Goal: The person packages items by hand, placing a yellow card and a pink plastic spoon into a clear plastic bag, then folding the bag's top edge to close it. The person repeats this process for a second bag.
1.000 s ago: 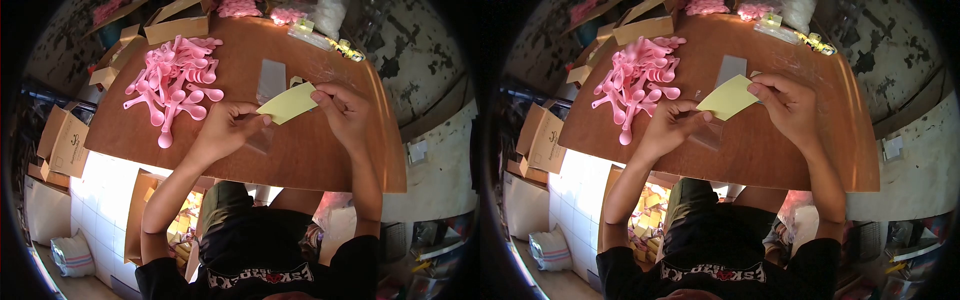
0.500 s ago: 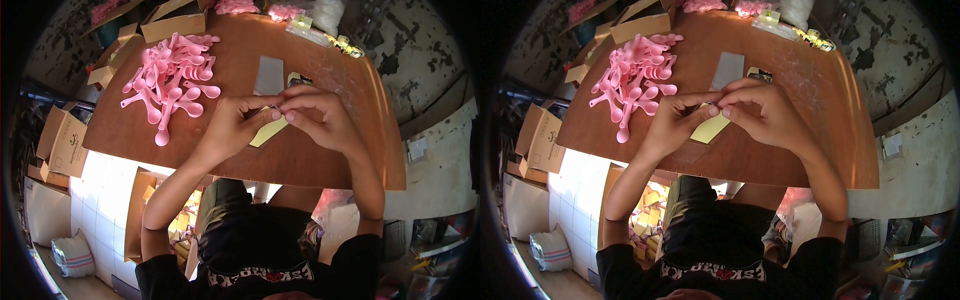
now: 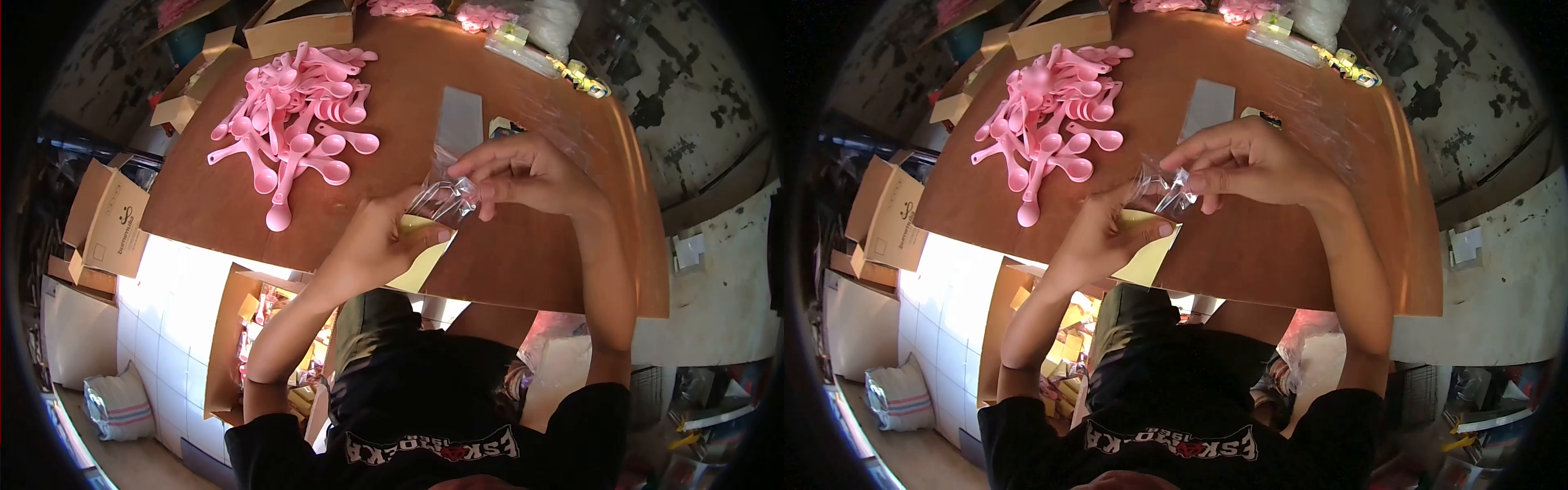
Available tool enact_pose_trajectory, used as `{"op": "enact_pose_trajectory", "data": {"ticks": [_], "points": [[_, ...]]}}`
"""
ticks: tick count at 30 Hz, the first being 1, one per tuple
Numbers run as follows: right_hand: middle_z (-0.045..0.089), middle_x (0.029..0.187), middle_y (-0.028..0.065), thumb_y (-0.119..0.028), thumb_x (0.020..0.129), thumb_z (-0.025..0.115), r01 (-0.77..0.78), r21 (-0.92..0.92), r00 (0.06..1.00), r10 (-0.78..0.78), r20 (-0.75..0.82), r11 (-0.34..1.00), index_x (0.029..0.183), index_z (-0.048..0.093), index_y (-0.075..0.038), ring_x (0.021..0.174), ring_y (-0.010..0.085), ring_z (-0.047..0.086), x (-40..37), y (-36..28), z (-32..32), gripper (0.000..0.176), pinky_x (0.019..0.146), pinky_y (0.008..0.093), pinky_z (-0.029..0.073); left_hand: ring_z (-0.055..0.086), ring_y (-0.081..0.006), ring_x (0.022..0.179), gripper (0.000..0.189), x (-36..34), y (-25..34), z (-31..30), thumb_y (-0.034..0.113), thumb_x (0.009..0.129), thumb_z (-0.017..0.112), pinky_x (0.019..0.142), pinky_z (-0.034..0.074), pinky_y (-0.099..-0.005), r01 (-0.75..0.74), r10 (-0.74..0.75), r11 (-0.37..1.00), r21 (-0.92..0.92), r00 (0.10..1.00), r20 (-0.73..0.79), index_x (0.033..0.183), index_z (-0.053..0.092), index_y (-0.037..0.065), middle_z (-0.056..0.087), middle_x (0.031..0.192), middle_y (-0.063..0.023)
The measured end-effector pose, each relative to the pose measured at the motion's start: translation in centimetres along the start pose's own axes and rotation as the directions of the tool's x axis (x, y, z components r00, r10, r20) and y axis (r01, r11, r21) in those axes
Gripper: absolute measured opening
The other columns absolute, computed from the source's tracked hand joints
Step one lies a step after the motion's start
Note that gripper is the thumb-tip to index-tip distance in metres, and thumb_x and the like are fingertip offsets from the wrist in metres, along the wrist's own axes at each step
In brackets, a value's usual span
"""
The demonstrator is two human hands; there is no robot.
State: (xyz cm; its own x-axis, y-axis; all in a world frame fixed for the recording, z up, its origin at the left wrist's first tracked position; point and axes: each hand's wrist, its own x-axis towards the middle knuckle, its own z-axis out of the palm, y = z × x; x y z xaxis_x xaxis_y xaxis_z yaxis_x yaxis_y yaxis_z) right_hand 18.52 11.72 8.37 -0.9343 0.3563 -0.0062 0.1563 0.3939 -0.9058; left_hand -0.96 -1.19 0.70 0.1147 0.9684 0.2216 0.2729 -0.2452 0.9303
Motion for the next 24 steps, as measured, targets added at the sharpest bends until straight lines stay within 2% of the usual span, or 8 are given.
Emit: {"op": "enact_pose_trajectory", "data": {"ticks": [4,5,8,10,14,17,19,24], "points": [[0.071,0.091,0.0062,-0.016,0.093,0.063,0.042,-0.204,0.949,-0.103,-0.298,0.978,0.112,0.066,-0.002,0.079,0.0096,0.064,6.1,4.3,-0.8,0.024,0.07,0.0258,0.052,0.06,-0.0082,0.089,0.031,-2.7,-2.3,0.1,0.004,0.086,0.071,0.078,0.049,-0.025,0.05,-0.057,0.99,-0.135,0.997,-0.052,0.114,0.061,-0.001,0.067,0.097,-0.0059],[0.07,0.091,0.0048,-0.014,0.092,0.063,0.091,-0.375,0.927,-0.216,-0.306,0.923,0.111,0.067,-0.003,0.081,0.0083,0.062,8.2,5.9,-0.5,0.022,0.072,0.0263,0.051,0.062,-0.0085,0.089,0.035,-2.9,-2.9,0.1,0.003,0.086,0.071,0.077,0.05,-0.024,0.001,-0.009,0.993,-0.12,0.998,-0.065,0.119,0.059,-0.001,0.068,0.096,-0.0064],[0.071,0.092,0.0074,-0.013,0.088,0.066,0.076,-0.369,0.946,-0.184,-0.268,0.926,0.107,0.068,-0.002,0.083,0.0137,0.065,14.1,8.5,1.6,0.022,0.074,0.0304,0.052,0.063,-0.0084,0.083,0.034,-3.6,-2.2,0.1,0.008,0.086,0.072,0.075,0.049,-0.0265,0.083,-0.117,0.962,-0.259,0.986,-0.118,0.117,0.06,0.001,0.071,0.093,-0.0094],[0.07,0.09,0.015,-0.012,0.081,0.069,0.297,-0.622,0.872,-0.471,-0.133,0.725,0.096,0.07,0.0,0.081,0.0239,0.067,16.9,9.3,2.7,0.02,0.074,0.0337,0.052,0.063,-0.0078,0.084,0.036,-3.7,-2.2,-0.1,0.008,0.086,0.072,0.075,0.05,-0.026,0.086,-0.121,0.96,-0.265,0.985,-0.12,0.119,0.059,0.001,0.071,0.093,-0.0095],[0.067,0.086,0.021,-0.011,0.074,0.07,0.277,-0.645,0.888,-0.446,-0.111,0.712,0.085,0.07,0.002,0.079,0.032,0.066,18.4,9.5,3.7,0.017,0.072,0.0373,0.052,0.063,-0.0079,0.084,0.039,-3.6,-2.2,-0.5,0.008,0.086,0.071,0.076,0.05,-0.0259,0.061,-0.104,0.958,-0.28,0.985,-0.14,0.122,0.058,0.0,0.072,0.092,-0.0094],[0.067,0.085,0.0208,-0.012,0.074,0.069,0.074,-0.683,0.929,-0.298,-0.217,0.727,0.078,0.068,0.002,0.076,0.0333,0.066,16.7,8.2,4.0,0.015,0.069,0.041,0.052,0.063,-0.0081,0.084,0.039,-3.1,-2.6,-0.3,0.008,0.086,0.071,0.076,0.05,-0.026,0.007,-0.045,0.974,-0.228,0.986,-0.16,0.122,0.058,0.0,0.072,0.092,-0.009],[0.067,0.082,0.0202,-0.013,0.074,0.067,-0.141,-0.822,0.97,-0.088,-0.225,0.551,0.077,0.067,0.001,0.076,0.0355,0.066,14.8,6.0,4.0,0.014,0.068,0.0438,0.053,0.063,-0.0081,0.085,0.038,-2.6,-2.6,0.0,0.008,0.086,0.071,0.076,0.05,-0.026,0.003,-0.038,0.971,-0.24,0.989,-0.143,0.121,0.058,0.0,0.072,0.092,-0.0088],[0.065,0.073,0.0188,-0.013,0.075,0.064,-0.057,-0.902,0.949,-0.259,-0.183,0.428,0.085,0.066,-0.001,0.073,0.0396,0.065,13.1,7.2,4.1,0.016,0.068,0.0454,0.054,0.062,-0.0074,0.085,0.037,-1.3,-2.0,1.7,0.008,0.086,0.072,0.076,0.049,-0.0254,-0.019,-0.01,0.962,-0.272,0.994,-0.105,0.12,0.058,0.0,0.071,0.092,-0.008]]}}
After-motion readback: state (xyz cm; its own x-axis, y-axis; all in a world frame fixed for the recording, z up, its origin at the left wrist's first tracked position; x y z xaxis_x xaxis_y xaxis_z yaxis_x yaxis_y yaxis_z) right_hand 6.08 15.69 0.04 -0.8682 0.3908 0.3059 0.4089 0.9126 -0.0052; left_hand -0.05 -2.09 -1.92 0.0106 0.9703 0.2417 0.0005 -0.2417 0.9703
